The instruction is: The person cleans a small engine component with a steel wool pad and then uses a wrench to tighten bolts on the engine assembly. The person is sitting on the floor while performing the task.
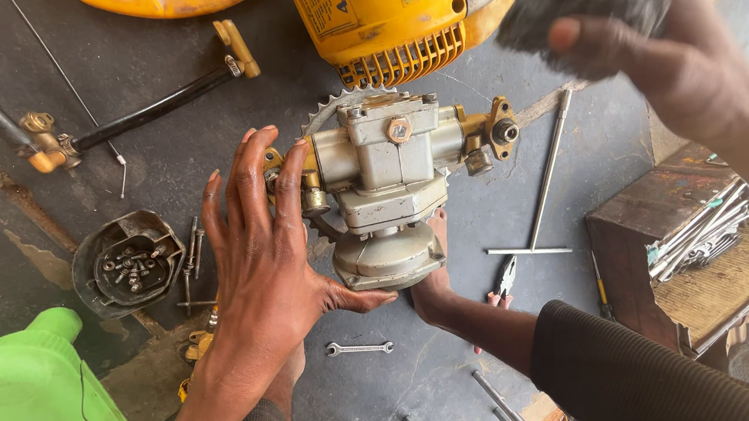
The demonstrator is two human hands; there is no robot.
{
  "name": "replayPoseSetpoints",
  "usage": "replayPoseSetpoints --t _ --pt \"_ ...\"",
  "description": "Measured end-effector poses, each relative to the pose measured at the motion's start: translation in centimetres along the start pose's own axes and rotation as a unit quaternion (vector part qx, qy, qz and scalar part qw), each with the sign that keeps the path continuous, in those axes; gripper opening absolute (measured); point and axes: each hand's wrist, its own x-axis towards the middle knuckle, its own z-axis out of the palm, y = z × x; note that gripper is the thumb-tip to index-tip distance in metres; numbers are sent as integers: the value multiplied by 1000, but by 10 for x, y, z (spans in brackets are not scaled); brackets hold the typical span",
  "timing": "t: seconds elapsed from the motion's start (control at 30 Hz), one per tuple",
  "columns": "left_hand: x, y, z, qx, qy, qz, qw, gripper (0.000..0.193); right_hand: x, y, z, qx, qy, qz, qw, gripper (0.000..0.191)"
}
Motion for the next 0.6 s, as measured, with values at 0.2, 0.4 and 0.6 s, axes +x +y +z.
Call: replayPoseSetpoints --t 0.2,0.4,0.6 --pt "-1 0 0 5 9 6 1000 168 3 2 23 -221 -142 -44 964 41" --pt "-1 2 0 23 11 11 1000 169 15 -4 32 -278 -134 39 950 63" --pt "-1 4 -1 29 5 0 1000 169 27 -8 37 -269 -122 64 953 57"
